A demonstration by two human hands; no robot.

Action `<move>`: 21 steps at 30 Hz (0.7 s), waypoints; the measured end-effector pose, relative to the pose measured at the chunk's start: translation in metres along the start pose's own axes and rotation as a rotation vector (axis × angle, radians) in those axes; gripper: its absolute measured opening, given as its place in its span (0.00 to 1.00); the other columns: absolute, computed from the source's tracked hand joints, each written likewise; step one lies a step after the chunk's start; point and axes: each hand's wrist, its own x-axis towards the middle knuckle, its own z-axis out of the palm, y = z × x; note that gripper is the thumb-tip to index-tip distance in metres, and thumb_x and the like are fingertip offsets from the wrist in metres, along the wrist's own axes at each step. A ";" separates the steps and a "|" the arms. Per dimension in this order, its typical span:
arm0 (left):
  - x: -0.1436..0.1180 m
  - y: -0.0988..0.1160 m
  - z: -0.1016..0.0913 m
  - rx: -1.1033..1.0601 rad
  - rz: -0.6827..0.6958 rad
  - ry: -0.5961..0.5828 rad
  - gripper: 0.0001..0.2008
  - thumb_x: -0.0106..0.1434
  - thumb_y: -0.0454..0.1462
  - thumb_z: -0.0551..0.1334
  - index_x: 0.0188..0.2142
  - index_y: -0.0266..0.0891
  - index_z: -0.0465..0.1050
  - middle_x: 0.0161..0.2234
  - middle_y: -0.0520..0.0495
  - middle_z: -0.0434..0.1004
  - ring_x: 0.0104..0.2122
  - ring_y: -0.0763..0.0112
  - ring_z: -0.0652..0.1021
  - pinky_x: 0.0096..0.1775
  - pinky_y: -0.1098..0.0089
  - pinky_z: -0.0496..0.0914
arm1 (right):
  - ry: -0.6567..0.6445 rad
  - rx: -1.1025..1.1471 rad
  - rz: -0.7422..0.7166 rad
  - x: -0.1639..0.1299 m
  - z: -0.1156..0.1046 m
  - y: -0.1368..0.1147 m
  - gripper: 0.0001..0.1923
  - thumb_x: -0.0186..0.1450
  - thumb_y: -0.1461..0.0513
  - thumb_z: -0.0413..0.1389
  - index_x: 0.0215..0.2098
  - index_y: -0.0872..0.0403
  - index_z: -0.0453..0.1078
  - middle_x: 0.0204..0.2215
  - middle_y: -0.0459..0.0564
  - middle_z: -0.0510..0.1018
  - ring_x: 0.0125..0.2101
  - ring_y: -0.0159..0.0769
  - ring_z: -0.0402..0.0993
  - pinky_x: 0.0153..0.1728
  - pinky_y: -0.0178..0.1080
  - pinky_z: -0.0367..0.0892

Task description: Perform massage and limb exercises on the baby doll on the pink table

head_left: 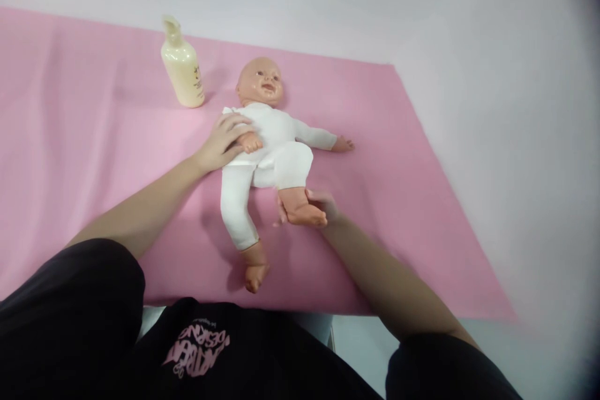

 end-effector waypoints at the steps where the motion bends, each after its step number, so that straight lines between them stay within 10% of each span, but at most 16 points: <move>1: 0.002 0.003 -0.001 0.014 0.020 -0.051 0.27 0.71 0.59 0.54 0.57 0.47 0.73 0.57 0.38 0.74 0.60 0.49 0.70 0.64 0.43 0.59 | 0.061 0.007 -0.050 0.000 0.003 -0.002 0.27 0.63 0.43 0.58 0.45 0.57 0.72 0.35 0.52 0.81 0.38 0.42 0.80 0.56 0.55 0.72; 12: 0.006 0.012 -0.004 0.023 -0.029 -0.154 0.23 0.67 0.57 0.59 0.51 0.49 0.79 0.55 0.39 0.75 0.61 0.45 0.67 0.65 0.39 0.56 | 0.412 0.120 -0.130 0.003 0.008 -0.008 0.19 0.64 0.48 0.62 0.39 0.57 0.77 0.29 0.47 0.80 0.31 0.33 0.78 0.44 0.43 0.82; 21: -0.004 -0.015 0.002 -0.247 -0.259 0.410 0.30 0.68 0.64 0.54 0.57 0.48 0.68 0.56 0.40 0.74 0.60 0.54 0.73 0.64 0.49 0.65 | -0.069 -0.039 0.124 -0.006 0.012 -0.005 0.29 0.57 0.45 0.66 0.44 0.61 0.76 0.35 0.57 0.86 0.35 0.44 0.85 0.40 0.42 0.79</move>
